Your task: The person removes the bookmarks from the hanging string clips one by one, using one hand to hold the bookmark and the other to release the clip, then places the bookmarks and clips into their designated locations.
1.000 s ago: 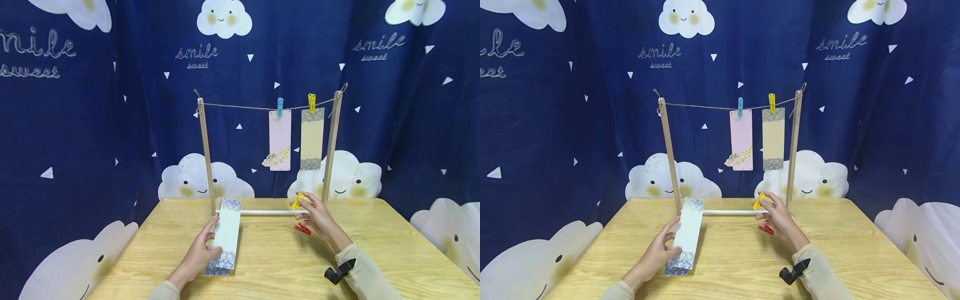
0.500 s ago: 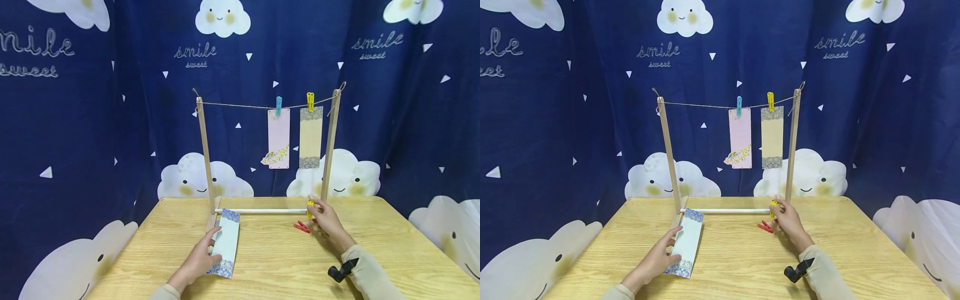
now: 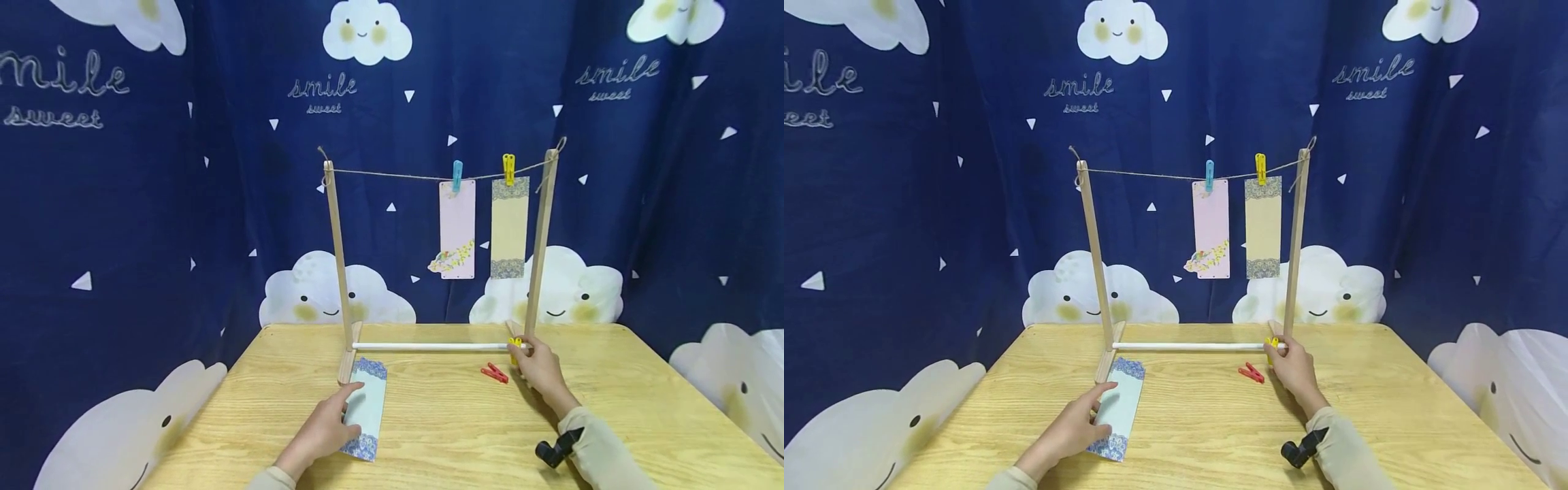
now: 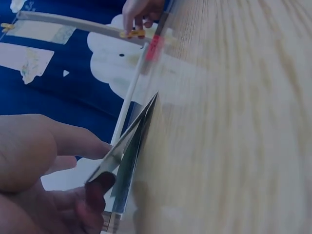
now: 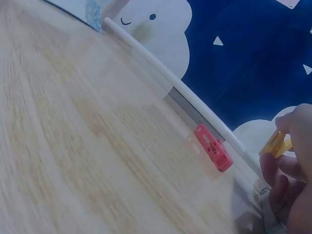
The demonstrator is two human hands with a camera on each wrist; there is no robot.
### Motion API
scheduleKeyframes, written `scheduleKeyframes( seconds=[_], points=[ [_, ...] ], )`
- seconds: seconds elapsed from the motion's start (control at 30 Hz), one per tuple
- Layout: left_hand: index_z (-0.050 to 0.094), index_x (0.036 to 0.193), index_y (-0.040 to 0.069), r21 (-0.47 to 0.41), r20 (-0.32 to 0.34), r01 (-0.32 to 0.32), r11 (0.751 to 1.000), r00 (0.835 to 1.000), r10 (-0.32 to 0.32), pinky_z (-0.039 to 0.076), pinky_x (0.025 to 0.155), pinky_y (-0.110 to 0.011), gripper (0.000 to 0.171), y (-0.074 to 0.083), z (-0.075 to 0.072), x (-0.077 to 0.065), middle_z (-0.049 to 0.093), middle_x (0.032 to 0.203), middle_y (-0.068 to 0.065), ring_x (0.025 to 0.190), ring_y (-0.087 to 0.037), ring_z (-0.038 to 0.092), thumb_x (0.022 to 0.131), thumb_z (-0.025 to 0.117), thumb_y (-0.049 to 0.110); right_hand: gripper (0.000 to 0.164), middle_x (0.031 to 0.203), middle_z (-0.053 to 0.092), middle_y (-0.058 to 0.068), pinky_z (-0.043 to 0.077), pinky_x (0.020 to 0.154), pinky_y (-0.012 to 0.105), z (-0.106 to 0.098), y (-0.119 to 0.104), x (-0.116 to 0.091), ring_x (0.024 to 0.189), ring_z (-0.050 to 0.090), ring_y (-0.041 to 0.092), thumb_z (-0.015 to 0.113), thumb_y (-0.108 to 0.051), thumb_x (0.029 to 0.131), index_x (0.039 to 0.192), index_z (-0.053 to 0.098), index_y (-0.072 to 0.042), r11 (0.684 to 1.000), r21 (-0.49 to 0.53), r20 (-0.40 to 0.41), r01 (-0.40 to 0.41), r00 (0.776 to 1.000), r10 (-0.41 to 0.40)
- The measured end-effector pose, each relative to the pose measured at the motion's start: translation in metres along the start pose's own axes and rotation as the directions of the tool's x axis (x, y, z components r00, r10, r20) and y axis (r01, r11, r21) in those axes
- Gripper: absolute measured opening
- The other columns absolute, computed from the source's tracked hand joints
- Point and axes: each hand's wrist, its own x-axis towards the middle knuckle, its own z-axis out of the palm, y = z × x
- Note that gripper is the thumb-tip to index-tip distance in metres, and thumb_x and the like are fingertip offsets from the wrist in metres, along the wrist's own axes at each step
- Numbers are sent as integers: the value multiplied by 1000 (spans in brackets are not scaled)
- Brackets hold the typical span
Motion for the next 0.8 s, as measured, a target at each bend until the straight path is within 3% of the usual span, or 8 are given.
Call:
scheduleKeyframes(
  seconds=[0.1, 0.23, 0.3, 0.47, 0.6, 0.8],
  points=[
    [46, 152, 5, 33, 6, 10, 999, 1000, -10, 53, 67, -41, 78, 0, -1, 0, 61, 104, -20, 83, -29, 59, 81, 79, -2, 52, 91, 69, 14, 48, 46, 29, 2, 3, 0, 65, 66, 24, 63, -28, 105, 144, 51, 4, 999, -45, -3, 20, 1000, -20],
    [48, 151, 3, 83, 19, 9, 996, 1000, -11, 47, 67, -36, 77, 0, -3, -2, 56, 95, -12, 85, -25, 52, 81, 81, 2, 53, 91, 69, 13, 48, 45, 30, 2, 5, -1, 59, 64, 20, 65, -30, 103, 142, 54, 4, 986, -147, -17, 77, 997, -81],
    [49, 149, 2, 116, 25, 5, 993, 1000, -8, 43, 66, -34, 76, 0, -4, -3, 51, 92, -8, 82, -22, 48, 81, 83, 5, 53, 91, 69, 12, 48, 46, 33, 2, 6, -1, 58, 62, 19, 65, -32, 103, 141, 56, 3, 966, -234, -13, 112, 993, -118],
    [52, 147, 3, 191, 29, -4, 982, 1000, -2, 48, 71, -41, 72, -1, -3, -5, 54, 99, -7, 86, -21, 50, 83, 84, 13, 51, 89, 69, 9, 48, 54, 40, 2, 11, -3, 71, 64, 26, 68, -35, 100, 137, 63, -2, 894, -413, 24, 173, 983, -180],
    [56, 144, 3, 237, 33, 3, 972, 999, -11, 50, 70, -41, 66, -1, -3, -4, 54, 102, -8, 84, -20, 50, 85, 83, 17, 46, 90, 69, 8, 48, 56, 44, 2, 11, -3, 77, 65, 29, 71, -34, 97, 132, 67, -4, 871, -456, 39, 183, 982, -186],
    [61, 137, -1, 253, 42, 16, 967, 999, -28, 50, 67, -39, 58, 1, -2, -3, 54, 104, -10, 83, -20, 50, 87, 82, 19, 28, 71, 52, 4, 33, 47, 36, 3, 12, -4, 60, 48, 23, 73, -31, 95, 109, 71, -7, 860, -479, 37, 177, 983, -182]
  ],
)
